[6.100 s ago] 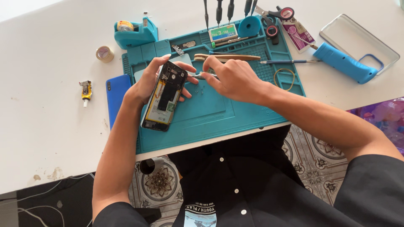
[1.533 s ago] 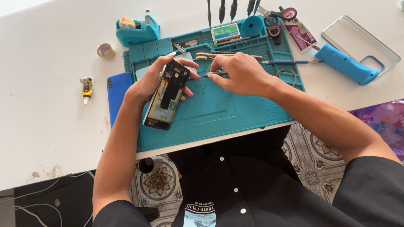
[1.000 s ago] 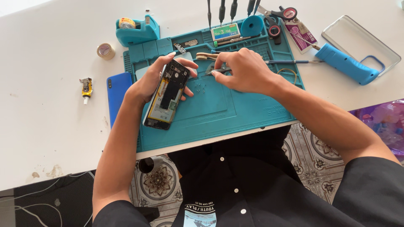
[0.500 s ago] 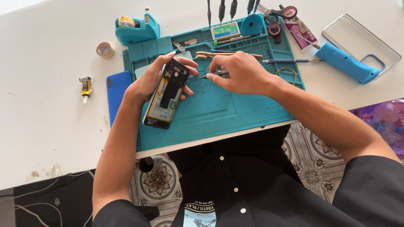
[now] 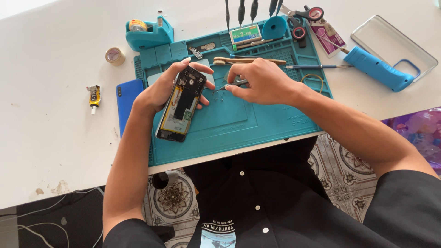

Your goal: The person uses a screwdriver to remove screws from a disassembled smartphone and places them on the work mat. Then, using a plastic pry tool, the person carefully lifts and disconnects a ribbon cable from the phone's motherboard.

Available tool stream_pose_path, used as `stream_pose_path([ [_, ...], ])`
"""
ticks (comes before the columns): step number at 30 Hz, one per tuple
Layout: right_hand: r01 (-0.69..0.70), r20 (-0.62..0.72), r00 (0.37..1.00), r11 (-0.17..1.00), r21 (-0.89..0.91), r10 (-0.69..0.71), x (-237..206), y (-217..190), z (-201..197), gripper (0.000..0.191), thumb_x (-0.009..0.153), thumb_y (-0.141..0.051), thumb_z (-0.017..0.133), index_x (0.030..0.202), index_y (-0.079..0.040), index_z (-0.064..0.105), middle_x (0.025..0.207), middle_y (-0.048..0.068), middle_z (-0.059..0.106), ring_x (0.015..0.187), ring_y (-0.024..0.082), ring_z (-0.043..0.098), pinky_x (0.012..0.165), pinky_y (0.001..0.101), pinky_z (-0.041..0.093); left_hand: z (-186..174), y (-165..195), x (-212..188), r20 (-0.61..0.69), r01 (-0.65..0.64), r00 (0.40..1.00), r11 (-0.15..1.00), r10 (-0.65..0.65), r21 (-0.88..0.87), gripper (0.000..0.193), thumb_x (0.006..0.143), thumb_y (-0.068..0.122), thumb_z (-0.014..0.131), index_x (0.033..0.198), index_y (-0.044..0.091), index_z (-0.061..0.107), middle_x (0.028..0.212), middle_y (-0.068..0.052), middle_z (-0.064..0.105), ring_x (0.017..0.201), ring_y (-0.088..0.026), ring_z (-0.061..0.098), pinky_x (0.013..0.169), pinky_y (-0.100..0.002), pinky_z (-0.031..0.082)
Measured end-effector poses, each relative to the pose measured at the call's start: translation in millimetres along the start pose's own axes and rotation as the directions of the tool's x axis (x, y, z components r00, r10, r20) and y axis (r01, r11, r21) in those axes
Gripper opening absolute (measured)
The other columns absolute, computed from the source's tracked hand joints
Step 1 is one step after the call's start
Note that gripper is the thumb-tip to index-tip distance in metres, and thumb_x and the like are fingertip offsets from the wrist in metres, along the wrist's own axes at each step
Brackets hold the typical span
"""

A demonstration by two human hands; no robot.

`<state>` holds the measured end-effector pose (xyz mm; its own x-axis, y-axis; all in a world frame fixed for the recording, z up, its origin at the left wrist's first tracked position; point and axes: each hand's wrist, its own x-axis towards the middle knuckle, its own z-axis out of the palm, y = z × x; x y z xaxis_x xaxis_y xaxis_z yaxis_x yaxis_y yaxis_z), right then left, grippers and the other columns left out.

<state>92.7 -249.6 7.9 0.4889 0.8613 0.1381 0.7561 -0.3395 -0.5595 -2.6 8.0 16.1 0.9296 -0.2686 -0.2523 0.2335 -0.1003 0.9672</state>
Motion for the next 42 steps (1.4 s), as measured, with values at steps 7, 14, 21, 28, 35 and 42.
stream_pose_path([
  [7,0.009,-0.002,1.0,1.0,-0.002,-0.009,0,1,0,0.028,0.092,-0.035,0.07,0.103,-0.009,0.072,0.056,0.007,0.062,0.054,0.023,0.065,0.058,0.0385,0.05,-1,3,-1,0.008,0.016,1.0,1.0,-0.016,-0.008,0.069,0.1,0.055,0.03,0.139,0.003,0.055,0.111,-0.023,0.072,0.082,-0.027,0.076,0.072,-0.037,0.066],
  [14,-0.012,-0.004,1.0,0.999,-0.037,0.012,0,2,-1,0.029,0.091,-0.034,0.069,0.101,-0.008,0.074,0.057,0.009,0.063,0.052,0.025,0.064,0.059,0.0395,0.05,0,3,-3,-0.006,0.019,1.0,1.0,-0.019,0.021,0.07,0.098,0.055,0.032,0.139,0.003,0.055,0.11,-0.023,0.073,0.08,-0.027,0.076,0.07,-0.037,0.065],
  [21,-0.07,-0.003,0.998,0.993,-0.09,0.07,0,6,-1,0.035,0.095,-0.038,0.067,0.089,-0.005,0.079,0.058,0.012,0.065,0.051,0.027,0.063,0.056,0.0414,0.05,0,1,-1,0.008,-0.016,1.0,0.999,0.016,0.048,0.07,0.097,0.055,0.033,0.139,0.003,0.055,0.111,-0.024,0.074,0.078,-0.027,0.077,0.069,-0.037,0.066],
  [28,-0.023,-0.014,1.0,0.999,-0.047,0.022,1,9,1,0.033,0.094,-0.038,0.067,0.088,-0.008,0.081,0.063,0.009,0.068,0.052,0.025,0.065,0.054,0.0405,0.05,-1,-2,-1,0.049,-0.016,0.999,1.0,0.016,0.005,0.07,0.098,0.056,0.035,0.139,0.002,0.054,0.112,-0.027,0.073,0.078,-0.027,0.076,0.067,-0.036,0.066],
  [35,-0.013,0.015,1.0,0.999,-0.04,0.014,1,8,0,0.032,0.092,-0.037,0.069,0.088,-0.007,0.079,0.058,0.009,0.066,0.049,0.024,0.063,0.053,0.0396,0.048,-3,-7,3,0.097,-0.063,0.993,0.997,0.066,-0.039,0.072,0.098,0.056,0.038,0.14,0.0,0.053,0.115,-0.028,0.072,0.078,-0.029,0.076,0.064,-0.037,0.066],
  [42,-0.011,0.015,1.0,0.999,-0.036,0.012,0,6,-1,0.033,0.092,-0.038,0.07,0.087,-0.007,0.08,0.056,0.009,0.065,0.048,0.023,0.061,0.052,0.0381,0.047,-2,-10,4,0.101,-0.041,0.994,0.999,0.044,-0.031,0.073,0.098,0.057,0.038,0.141,0.0,0.053,0.116,-0.029,0.072,0.079,-0.03,0.077,0.065,-0.037,0.067],
])
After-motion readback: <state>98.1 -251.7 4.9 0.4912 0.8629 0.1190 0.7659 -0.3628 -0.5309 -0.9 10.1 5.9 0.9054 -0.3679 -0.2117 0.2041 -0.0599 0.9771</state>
